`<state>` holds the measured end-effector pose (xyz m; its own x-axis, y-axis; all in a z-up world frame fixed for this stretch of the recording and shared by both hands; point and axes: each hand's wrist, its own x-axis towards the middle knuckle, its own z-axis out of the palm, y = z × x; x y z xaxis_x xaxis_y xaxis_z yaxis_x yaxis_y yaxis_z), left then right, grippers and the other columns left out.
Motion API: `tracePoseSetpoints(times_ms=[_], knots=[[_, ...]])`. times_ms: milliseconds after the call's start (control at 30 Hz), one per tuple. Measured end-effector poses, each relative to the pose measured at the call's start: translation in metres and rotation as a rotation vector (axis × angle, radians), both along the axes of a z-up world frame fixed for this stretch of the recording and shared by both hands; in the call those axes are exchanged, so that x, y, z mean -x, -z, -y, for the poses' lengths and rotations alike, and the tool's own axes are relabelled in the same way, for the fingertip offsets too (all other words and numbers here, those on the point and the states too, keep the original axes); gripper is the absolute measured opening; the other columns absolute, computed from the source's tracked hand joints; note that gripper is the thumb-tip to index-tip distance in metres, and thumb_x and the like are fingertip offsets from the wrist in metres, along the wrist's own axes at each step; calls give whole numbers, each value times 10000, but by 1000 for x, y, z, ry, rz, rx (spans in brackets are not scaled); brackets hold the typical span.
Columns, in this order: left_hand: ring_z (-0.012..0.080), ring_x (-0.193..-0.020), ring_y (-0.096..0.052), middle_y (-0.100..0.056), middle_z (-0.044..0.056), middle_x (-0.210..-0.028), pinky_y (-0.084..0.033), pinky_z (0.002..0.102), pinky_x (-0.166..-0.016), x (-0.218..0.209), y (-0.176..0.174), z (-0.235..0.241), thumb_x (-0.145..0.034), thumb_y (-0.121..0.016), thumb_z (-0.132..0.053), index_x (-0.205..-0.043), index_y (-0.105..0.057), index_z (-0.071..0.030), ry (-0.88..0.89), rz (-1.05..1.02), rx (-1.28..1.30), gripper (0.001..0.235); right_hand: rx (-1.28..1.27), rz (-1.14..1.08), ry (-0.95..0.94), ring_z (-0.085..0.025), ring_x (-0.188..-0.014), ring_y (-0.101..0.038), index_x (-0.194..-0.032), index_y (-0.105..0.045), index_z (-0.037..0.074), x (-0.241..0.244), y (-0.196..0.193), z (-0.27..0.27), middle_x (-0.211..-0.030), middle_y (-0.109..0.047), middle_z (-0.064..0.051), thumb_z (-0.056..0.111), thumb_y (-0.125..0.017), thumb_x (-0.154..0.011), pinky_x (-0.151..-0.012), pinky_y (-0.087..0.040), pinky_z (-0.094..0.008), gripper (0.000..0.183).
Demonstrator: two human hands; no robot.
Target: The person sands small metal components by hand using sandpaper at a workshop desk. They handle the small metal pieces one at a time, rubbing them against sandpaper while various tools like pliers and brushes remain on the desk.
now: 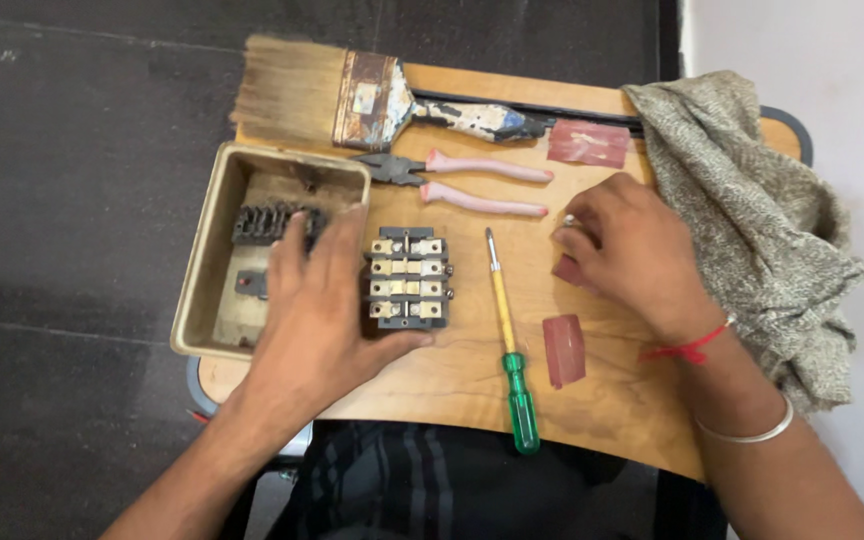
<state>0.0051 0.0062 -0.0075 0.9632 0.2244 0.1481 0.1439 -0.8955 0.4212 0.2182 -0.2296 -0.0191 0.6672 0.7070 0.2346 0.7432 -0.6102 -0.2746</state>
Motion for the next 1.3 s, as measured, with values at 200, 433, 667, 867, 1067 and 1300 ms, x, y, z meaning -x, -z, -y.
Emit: tracePoseSetpoints(times_ms=[200, 433, 667, 867, 1067, 1300], knots=[[627, -1425, -179, -324, 425, -1470, -113, 768, -1098, -10, 3, 14, -643, -885, -656, -1497, -240, 117, 7, 28, 92, 1320, -252, -140, -48, -232, -779, -645, -935, -702, 51, 4, 0, 11, -939, -640, -94, 116, -820, -858, -696, -528, -350, 156], [598, -1466, -137, -293, 407, -1522, -85, 742, -1146, -21, 5, 14, -696, -847, -692, -1514, -232, 121, 12, 60, 134, 1307, -434, -445, 137, -80, -781, -699, -1007, -729, 22, 11, -18, 29, -888, -751, -62, 69, -819, -917, -691, -559, -210, 136], [589, -1466, -202, -336, 360, -1551, -135, 732, -1148, -13, -8, 24, -754, -860, -584, -1515, -309, 58, -21, 229, 49, 1138, -551, -689, 289, -71, -800, -696, -992, -701, -2, 5, -13, 37, -903, -759, -55, 13, -755, -914, -699, -554, -209, 97], [389, -1245, -526, -598, 154, -1286, -443, 512, -1048, 3, -4, 70, -960, -822, -273, -1253, -629, -27, 365, 567, 144, 428, -703, -487, 222, -36, -870, -625, -1001, -717, -42, 2, -6, 52, -1153, -731, -56, -21, -727, -929, -779, -525, -205, 75], [329, -1017, -541, -644, 109, -1087, -445, 461, -854, -19, 15, 101, -906, -751, -231, -1053, -727, -45, 496, 338, 134, 239, -1025, -925, 252, -138, -761, -655, -1032, -699, 19, 24, -4, 77, -958, -713, -110, 11, -700, -1001, -682, -535, -256, 32], [352, -1017, -524, -626, 106, -1067, -421, 491, -837, -36, 30, 114, -844, -745, -293, -1014, -746, -88, 522, 247, 27, 267, -170, -290, -30, -243, -776, -691, -961, -661, 33, 62, -3, 69, -916, -723, -102, 110, -717, -894, -678, -547, -370, 116]])
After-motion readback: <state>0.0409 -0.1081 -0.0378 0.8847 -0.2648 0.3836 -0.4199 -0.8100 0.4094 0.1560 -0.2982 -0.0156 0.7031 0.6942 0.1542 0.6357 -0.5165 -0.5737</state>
